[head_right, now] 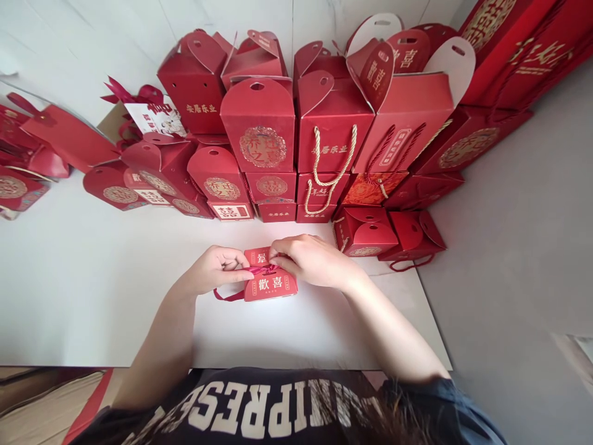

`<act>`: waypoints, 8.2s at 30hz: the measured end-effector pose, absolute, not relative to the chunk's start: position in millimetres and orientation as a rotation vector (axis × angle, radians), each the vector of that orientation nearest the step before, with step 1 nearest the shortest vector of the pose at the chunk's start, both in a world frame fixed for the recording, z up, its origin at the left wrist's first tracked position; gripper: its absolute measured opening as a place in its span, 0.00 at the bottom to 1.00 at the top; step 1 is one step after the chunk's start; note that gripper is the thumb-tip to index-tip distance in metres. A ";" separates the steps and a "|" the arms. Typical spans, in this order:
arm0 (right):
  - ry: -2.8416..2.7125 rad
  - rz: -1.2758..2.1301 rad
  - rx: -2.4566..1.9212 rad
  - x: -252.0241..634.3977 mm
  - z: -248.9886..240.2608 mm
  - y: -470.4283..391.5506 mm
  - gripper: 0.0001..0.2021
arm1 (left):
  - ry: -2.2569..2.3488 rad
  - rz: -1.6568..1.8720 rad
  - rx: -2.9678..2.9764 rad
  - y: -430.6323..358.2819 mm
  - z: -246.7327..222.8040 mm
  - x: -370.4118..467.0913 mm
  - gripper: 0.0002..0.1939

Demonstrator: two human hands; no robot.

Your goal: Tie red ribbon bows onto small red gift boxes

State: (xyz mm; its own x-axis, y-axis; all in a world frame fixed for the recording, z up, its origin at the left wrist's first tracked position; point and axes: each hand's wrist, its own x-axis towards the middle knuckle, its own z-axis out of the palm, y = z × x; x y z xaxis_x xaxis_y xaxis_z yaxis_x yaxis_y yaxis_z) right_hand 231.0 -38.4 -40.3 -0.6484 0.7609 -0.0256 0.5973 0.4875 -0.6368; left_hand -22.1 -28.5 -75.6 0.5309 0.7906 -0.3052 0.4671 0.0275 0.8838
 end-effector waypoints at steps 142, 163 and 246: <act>-1.776 1.685 -1.205 254.5 -75.7 -35.0 0.22 | 0.813 0.558 1.870 -6.2 -76.8 -7.7 0.09; -1.900 1.724 -0.853 242.9 -57.2 -30.8 0.14 | 0.746 0.479 1.810 -8.8 -76.2 -3.7 0.12; -2.161 0.988 -1.268 249.0 -52.9 -49.2 0.12 | 1.169 0.358 2.352 -23.9 -40.8 -11.0 0.22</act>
State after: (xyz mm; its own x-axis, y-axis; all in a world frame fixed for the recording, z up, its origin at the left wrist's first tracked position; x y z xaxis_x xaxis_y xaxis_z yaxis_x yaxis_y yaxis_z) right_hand 249.0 -49.2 -52.9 -0.4800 0.8771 0.0197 0.5592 0.3232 -0.7634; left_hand -11.0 -23.9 -40.8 0.5994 0.8003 0.0177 0.6728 -0.5156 0.5305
